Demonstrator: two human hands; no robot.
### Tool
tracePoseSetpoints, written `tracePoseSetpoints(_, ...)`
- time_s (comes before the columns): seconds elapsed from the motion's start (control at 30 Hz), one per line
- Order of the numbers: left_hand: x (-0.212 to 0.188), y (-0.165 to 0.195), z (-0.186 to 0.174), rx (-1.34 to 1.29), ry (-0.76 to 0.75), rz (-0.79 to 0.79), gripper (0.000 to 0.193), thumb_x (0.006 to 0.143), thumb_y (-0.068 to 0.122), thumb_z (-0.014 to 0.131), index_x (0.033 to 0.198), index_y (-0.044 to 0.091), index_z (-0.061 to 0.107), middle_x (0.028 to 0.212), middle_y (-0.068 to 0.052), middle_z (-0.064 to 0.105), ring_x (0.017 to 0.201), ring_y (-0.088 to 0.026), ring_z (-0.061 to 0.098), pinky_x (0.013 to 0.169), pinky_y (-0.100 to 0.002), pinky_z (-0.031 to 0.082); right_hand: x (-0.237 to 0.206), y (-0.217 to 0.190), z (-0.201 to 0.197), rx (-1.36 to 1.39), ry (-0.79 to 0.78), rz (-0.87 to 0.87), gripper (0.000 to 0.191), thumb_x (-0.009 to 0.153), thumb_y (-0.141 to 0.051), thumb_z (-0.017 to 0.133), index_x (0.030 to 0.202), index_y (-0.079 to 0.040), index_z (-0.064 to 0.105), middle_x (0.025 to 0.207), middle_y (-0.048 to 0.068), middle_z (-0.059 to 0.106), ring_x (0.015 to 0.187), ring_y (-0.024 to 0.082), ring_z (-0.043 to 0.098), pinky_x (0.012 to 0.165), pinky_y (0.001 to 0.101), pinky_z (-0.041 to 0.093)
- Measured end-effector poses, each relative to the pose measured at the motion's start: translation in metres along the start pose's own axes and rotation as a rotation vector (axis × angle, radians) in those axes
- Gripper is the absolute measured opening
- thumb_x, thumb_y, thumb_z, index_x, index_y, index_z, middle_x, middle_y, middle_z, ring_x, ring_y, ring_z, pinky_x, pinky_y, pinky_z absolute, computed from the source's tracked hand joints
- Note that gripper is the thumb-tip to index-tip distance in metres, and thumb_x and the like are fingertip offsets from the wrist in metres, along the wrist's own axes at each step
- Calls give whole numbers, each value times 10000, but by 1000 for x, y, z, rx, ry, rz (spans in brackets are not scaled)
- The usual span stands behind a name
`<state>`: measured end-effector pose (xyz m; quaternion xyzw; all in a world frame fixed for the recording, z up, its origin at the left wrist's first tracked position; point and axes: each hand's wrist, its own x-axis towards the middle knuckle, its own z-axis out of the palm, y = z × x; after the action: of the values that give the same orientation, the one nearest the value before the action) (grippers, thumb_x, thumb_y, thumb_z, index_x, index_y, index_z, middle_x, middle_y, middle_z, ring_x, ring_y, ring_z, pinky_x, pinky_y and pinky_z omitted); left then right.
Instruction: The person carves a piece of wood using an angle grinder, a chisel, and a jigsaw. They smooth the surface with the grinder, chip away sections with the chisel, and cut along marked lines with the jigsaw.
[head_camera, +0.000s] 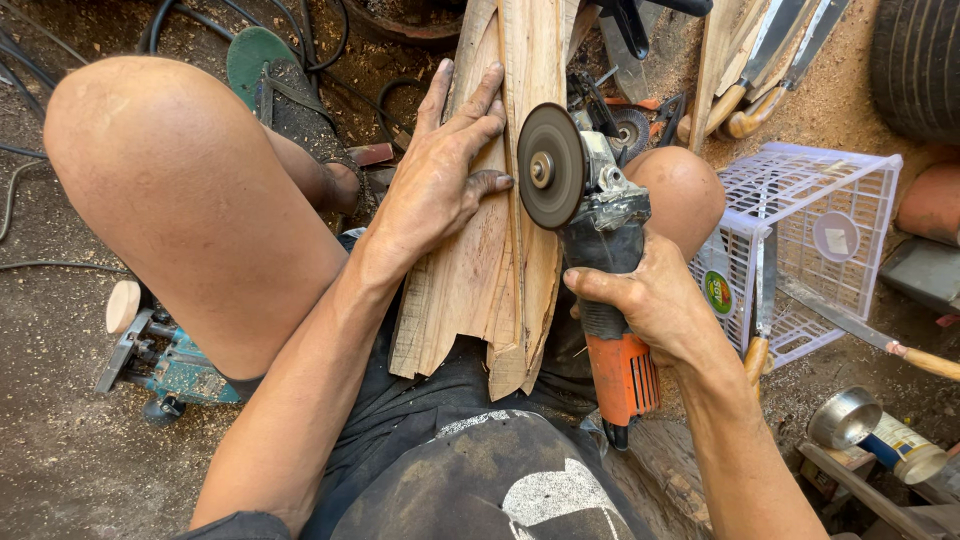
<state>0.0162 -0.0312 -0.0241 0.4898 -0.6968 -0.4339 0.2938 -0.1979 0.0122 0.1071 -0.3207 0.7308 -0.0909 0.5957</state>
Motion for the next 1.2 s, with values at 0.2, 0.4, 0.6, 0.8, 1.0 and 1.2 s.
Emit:
tracePoseSetpoints(0.2, 0, 1, 0, 7, -1, 8, 561, 819, 191, 842, 1310, -3, 653, 1648, -137, 330, 1539, -471, 47, 1282, -583, 125, 2, -1, 0, 19, -16, -31, 288, 723, -103, 779, 962, 7, 662, 823, 75, 696, 647, 175, 674, 589, 340, 575)
tracePoseSetpoints(0.4, 1, -1, 0, 18, -5, 14, 566, 798, 190, 858, 1290, -11, 662, 1638, -142, 330, 1534, -463, 61, 1278, -586, 126, 9, -5, -2, -49, -8, -33, 286, 731, -115, 784, 965, -5, 663, 817, 66, 699, 643, 168, 675, 593, 333, 576)
tracePoseSetpoints(0.6, 2, -1, 0, 4, -5, -11, 580, 789, 173, 856, 1299, -19, 656, 1638, -135, 337, 1530, -469, 54, 1274, -573, 155, 12, -10, 0, -20, -1, -32, 304, 736, -100, 775, 1002, -1, 665, 833, 67, 697, 657, 167, 679, 599, 341, 592)
tracePoseSetpoints(0.8, 3, 0, -1, 8, -9, 3, 575, 822, 178, 847, 1323, -15, 642, 1654, -142, 324, 1546, -467, 51, 1288, -578, 135, 14, -15, 0, -70, 2, -50, 247, 754, -88, 784, 959, 20, 700, 814, 61, 689, 649, 145, 632, 582, 327, 543)
tracePoseSetpoints(1.0, 2, 2, -5, 18, -40, 44, 522, 866, 182, 821, 1318, -12, 647, 1657, -175, 286, 1535, -490, 34, 1278, -600, 111, 18, -15, -2, -41, -6, -88, 261, 736, -94, 786, 961, 2, 695, 802, 41, 680, 652, 133, 619, 578, 312, 535)
tracePoseSetpoints(1.2, 2, 3, -3, -8, -43, -7, 436, 899, 169, 788, 1268, -12, 641, 1671, -146, 285, 1535, -510, 17, 1274, -597, 152, 7, -3, -6, -21, -26, -74, 270, 739, -93, 785, 961, -15, 653, 800, 20, 640, 657, 127, 591, 580, 318, 516)
